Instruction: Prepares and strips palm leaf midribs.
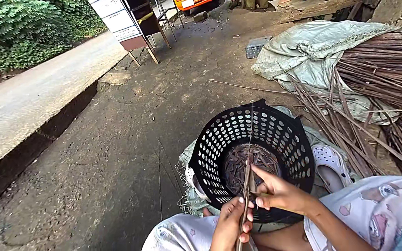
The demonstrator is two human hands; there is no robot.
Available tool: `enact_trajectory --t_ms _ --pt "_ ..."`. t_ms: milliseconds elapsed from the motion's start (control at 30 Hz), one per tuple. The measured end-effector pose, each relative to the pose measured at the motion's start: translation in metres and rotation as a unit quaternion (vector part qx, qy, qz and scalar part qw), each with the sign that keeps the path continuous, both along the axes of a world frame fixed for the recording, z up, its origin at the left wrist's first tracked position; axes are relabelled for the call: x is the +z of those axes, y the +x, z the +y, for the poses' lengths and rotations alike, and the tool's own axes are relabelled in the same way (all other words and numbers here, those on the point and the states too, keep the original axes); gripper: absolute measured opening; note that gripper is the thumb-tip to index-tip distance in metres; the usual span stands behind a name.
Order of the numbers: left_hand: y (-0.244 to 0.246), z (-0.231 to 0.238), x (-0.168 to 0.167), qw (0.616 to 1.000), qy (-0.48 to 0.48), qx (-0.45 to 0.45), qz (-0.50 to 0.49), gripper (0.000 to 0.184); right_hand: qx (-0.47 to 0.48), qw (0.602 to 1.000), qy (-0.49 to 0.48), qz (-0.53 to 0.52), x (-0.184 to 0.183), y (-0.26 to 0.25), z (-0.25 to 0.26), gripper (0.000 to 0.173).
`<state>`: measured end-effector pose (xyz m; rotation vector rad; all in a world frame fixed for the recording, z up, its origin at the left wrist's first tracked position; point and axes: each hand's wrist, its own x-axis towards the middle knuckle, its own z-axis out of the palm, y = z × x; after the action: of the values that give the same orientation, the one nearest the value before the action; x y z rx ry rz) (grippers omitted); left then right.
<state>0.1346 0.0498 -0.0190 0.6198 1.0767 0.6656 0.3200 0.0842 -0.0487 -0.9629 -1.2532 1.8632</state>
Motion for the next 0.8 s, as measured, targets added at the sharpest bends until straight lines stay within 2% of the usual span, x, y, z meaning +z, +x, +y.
enact_trajectory --t_ms 100,167,233,433,533,600,633,700,800 --pt "0.000 -0.001 0.002 1.000 -0.007 0.023 0.003 0.038 0.052 0.998 -0.035 0.004 -0.003 -0.010 0.001 0.086" --pt "0.001 -0.001 0.000 1.000 0.001 0.023 0.007 0.036 0.012 0.998 -0.056 0.025 -0.002 -0.018 -0.001 0.084" --pt "0.001 -0.001 -0.001 1.000 0.006 0.027 0.008 0.036 -0.029 0.997 -0.063 0.045 -0.004 -0.022 -0.001 0.090" --pt "0.001 -0.001 -0.001 1.000 0.001 0.026 0.017 0.033 -0.124 0.991 -0.046 0.018 -0.008 -0.022 0.008 0.095" --pt "0.000 -0.003 -0.001 1.000 -0.001 0.014 0.020 0.034 -0.203 0.979 -0.021 -0.015 -0.011 -0.017 0.014 0.082" --pt "-0.003 -0.007 0.000 1.000 -0.003 0.008 0.022 0.035 -0.241 0.969 -0.038 -0.029 -0.008 -0.009 0.021 0.073" --pt "-0.004 -0.007 0.000 1.000 -0.003 0.009 0.021 0.036 -0.235 0.970 -0.049 -0.025 -0.005 -0.004 0.023 0.071" --pt "-0.004 -0.005 0.000 1.000 -0.011 0.009 0.016 0.037 -0.165 0.985 -0.046 -0.005 -0.003 0.000 0.017 0.072" --pt "-0.002 -0.001 0.000 0.999 -0.038 0.007 -0.005 0.040 -0.001 0.999 -0.044 0.028 -0.003 -0.004 0.008 0.089"
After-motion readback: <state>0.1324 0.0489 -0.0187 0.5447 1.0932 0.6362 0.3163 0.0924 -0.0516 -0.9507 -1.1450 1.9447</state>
